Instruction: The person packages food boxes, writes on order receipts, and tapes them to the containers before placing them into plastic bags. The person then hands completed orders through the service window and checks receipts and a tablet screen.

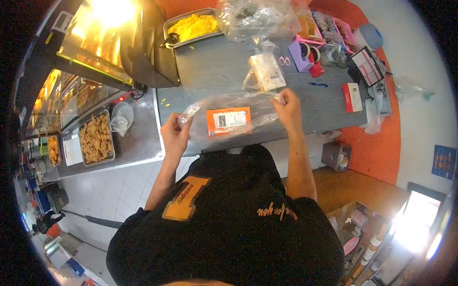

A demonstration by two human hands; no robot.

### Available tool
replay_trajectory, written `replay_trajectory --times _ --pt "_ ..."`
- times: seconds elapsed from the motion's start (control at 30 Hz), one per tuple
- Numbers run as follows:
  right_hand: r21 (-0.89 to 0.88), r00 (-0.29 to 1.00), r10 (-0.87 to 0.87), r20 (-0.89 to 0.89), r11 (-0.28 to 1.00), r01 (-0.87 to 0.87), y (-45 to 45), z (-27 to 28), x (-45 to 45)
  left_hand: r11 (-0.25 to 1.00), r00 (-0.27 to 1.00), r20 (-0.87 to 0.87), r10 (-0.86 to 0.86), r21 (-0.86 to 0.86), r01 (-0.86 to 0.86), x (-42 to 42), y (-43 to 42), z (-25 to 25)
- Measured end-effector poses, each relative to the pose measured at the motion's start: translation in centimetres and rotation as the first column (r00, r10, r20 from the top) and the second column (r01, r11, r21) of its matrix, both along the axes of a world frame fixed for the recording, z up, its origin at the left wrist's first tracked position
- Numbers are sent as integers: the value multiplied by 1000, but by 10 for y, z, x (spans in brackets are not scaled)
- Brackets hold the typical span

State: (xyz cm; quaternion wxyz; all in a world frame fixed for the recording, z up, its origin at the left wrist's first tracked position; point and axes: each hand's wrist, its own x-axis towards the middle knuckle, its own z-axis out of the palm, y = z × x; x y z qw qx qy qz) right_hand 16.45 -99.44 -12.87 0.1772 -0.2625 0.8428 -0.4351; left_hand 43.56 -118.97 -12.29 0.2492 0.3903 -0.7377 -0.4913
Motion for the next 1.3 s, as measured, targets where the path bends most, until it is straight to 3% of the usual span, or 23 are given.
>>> replay_trajectory --times 0.03,0.1,0.13,0.23,0.27,0.3,0.43,0.5,0.57,0.63,0.7,0.73,0.8,0.93,1.0,1.03,1.07,1.1,1.17,1.2,1.23,1.27,1.3 --pt "-2 1000 -5 0 1000 5 5 17 -1 1000 1000 0 -5 -2 5 -6 3 9" --pt "-446 831 99 547 875 190 19 50 -1 991 995 75 -71 -108 79 -26 13 52" --pt "-452 833 97 544 871 194 33 56 -11 977 981 -134 -139 142 158 -35 18 51" --pt "-378 807 114 579 915 142 68 72 -54 901 857 -391 -334 133 412 -72 51 45" --pt "-143 999 19 31 990 -14 76 78 -66 834 806 -536 -251 303 461 -90 74 57" --pt "154 844 84 -530 988 -1 86 82 -79 832 805 -536 -256 302 466 -108 86 58" --pt "111 783 176 -596 984 -136 117 98 -134 896 878 -395 -269 232 379 -188 126 59" --pt "-65 937 327 -121 940 -336 132 116 -156 941 930 -241 -276 130 313 -221 140 57" --pt "-134 953 246 -177 953 -271 157 104 -192 893 951 -52 -306 -361 268 -233 156 40" --pt "-193 958 188 -217 954 -231 192 83 -232 833 956 -83 -280 -517 199 -220 160 16" --pt "125 906 69 -418 992 -18 224 53 -275 729 960 -121 -252 -676 107 -226 173 -6" --pt "118 905 79 -418 993 -32 225 31 -281 832 966 -142 -216 -544 106 -235 184 -17" --pt "389 818 478 -321 854 -346 225 -21 -278 893 969 -45 -244 -399 207 -248 205 -57" --pt "-219 802 597 -26 780 -587 151 -99 -236 915 962 101 -255 -295 274 -303 211 -135" --pt "-322 782 622 40 749 -580 126 -111 -231 751 882 -197 -428 467 468 -325 196 -141" --pt "-245 717 603 349 798 -551 119 -105 -232 751 874 -204 -442 449 484 -332 192 -137" --pt "-157 595 503 627 829 -536 114 -99 -231 856 849 -140 -509 28 517 -336 191 -129" --pt "-158 611 496 616 839 -521 111 -95 -224 783 837 -59 -544 -395 481 -340 189 -125" --pt "-66 744 319 587 935 -349 110 -88 -205 684 828 98 -552 -515 517 -352 189 -137" --pt "-68 753 309 580 940 -333 111 -81 -197 782 734 -375 -566 39 622 -362 201 -127" --pt "-118 827 324 459 945 -305 115 -74 -187 454 655 -715 -246 512 729 -366 209 -121" --pt "-167 887 326 326 944 -286 119 -61 -178 612 753 -378 -539 439 658 -360 195 -204" --pt "-218 930 317 184 936 -276 120 -47 -170 606 744 -382 -548 432 668 -362 192 -197"
